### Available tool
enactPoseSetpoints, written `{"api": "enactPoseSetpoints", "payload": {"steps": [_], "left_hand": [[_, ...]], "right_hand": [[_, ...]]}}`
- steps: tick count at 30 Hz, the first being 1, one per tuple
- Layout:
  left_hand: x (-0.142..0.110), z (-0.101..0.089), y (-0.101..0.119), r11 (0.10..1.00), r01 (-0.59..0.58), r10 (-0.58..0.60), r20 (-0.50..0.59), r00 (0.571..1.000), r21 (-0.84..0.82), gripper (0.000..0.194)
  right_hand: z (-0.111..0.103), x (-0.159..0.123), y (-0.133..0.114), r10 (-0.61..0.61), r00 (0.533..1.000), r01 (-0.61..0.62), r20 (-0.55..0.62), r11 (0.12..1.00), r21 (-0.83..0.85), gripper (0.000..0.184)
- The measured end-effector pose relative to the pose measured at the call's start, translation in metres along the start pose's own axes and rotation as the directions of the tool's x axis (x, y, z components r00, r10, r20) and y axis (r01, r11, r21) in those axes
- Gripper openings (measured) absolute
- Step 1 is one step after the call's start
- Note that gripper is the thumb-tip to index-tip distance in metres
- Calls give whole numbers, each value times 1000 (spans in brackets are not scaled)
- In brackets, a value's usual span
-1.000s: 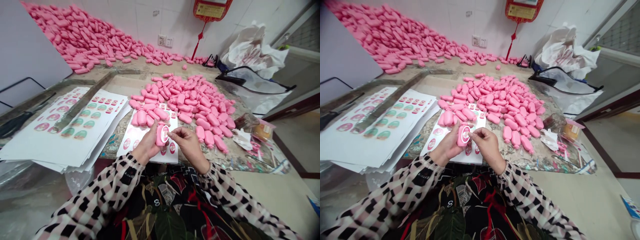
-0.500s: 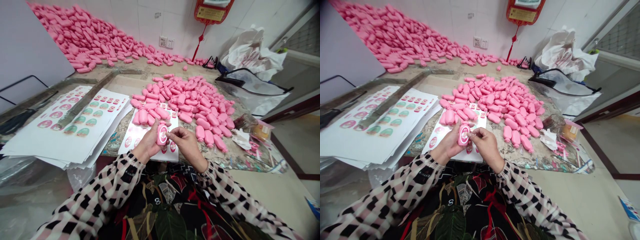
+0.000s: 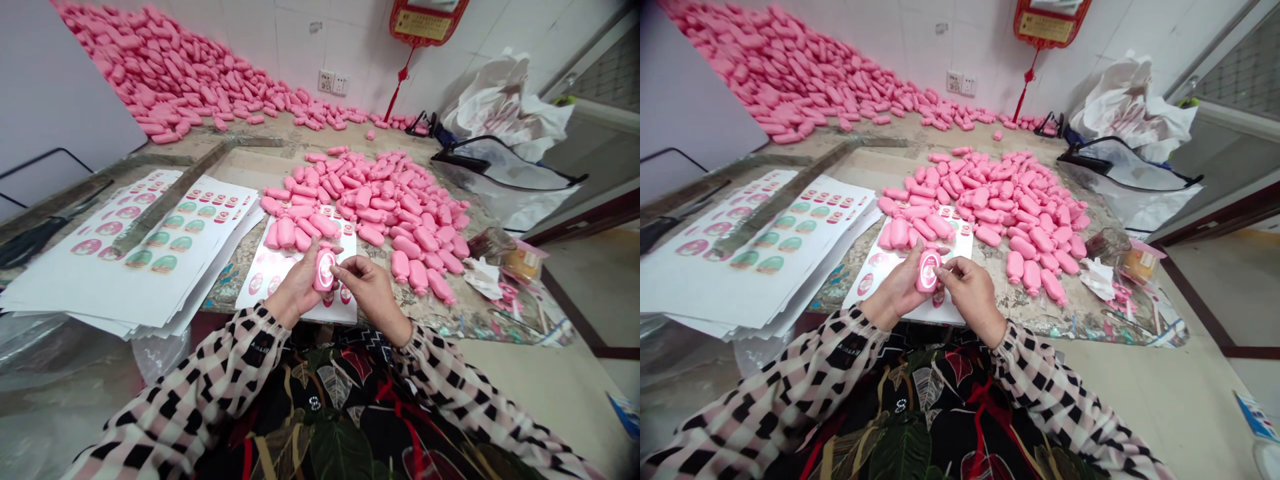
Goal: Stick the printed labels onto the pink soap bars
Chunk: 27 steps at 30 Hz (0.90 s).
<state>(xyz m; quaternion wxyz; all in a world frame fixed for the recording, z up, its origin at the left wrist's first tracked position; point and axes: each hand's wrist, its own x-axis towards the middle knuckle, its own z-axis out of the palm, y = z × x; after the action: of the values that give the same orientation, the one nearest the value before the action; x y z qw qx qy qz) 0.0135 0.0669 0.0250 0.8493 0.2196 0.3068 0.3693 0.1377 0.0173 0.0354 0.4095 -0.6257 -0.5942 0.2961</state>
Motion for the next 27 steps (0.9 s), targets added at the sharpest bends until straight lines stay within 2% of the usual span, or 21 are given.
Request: {"api": "enactPoseSetpoints", "payload": {"steps": [3,5,7,9,11,12,14,16,19,22,24,27], "left_hand": [[0,-4,-1,1000,8,-8,13,1000,7,55],[-1,-6,-3,1000,20,-20,32,999,-1,54],[-1,-6,-4,1000,21,-22,33,999,15,55],[-1,-3,-7,997,7,-8,9,1000,76,56],[-3,1,-10,987,-18,19,-6,1000,161,59],[-6,3,-12,980,-33,33,5,999,197,60],[-13,6,-13,965,-79,70,43,997,249,58],[-24,6,-14,946,-123,105,75,992,301,50],[-44,-2,-13,896,-161,141,79,987,414,44],[-64,-14,-14,852,-172,169,53,984,494,37],[-81,-24,-12,833,-156,162,37,986,530,33],[-118,-36,1,808,-92,137,-33,990,582,33]], "right_hand": [[-6,-4,-3,-158,987,133,-38,923,-362,24],[-9,-3,-3,-198,978,145,-64,871,-470,26],[-9,1,-1,-102,991,66,-87,935,-348,30],[-5,7,3,79,997,-79,-1,997,-17,34],[1,10,6,194,964,-245,183,917,315,35],[4,11,8,213,942,-310,261,852,421,34],[8,9,10,238,915,-385,327,757,528,33],[9,5,11,269,905,-417,329,712,564,32],[13,-2,10,269,899,-430,346,690,582,30],[21,-9,8,236,875,-457,422,689,563,30],[28,-14,6,197,847,-466,494,723,511,30],[32,-21,7,115,801,-395,588,839,375,28]]}}
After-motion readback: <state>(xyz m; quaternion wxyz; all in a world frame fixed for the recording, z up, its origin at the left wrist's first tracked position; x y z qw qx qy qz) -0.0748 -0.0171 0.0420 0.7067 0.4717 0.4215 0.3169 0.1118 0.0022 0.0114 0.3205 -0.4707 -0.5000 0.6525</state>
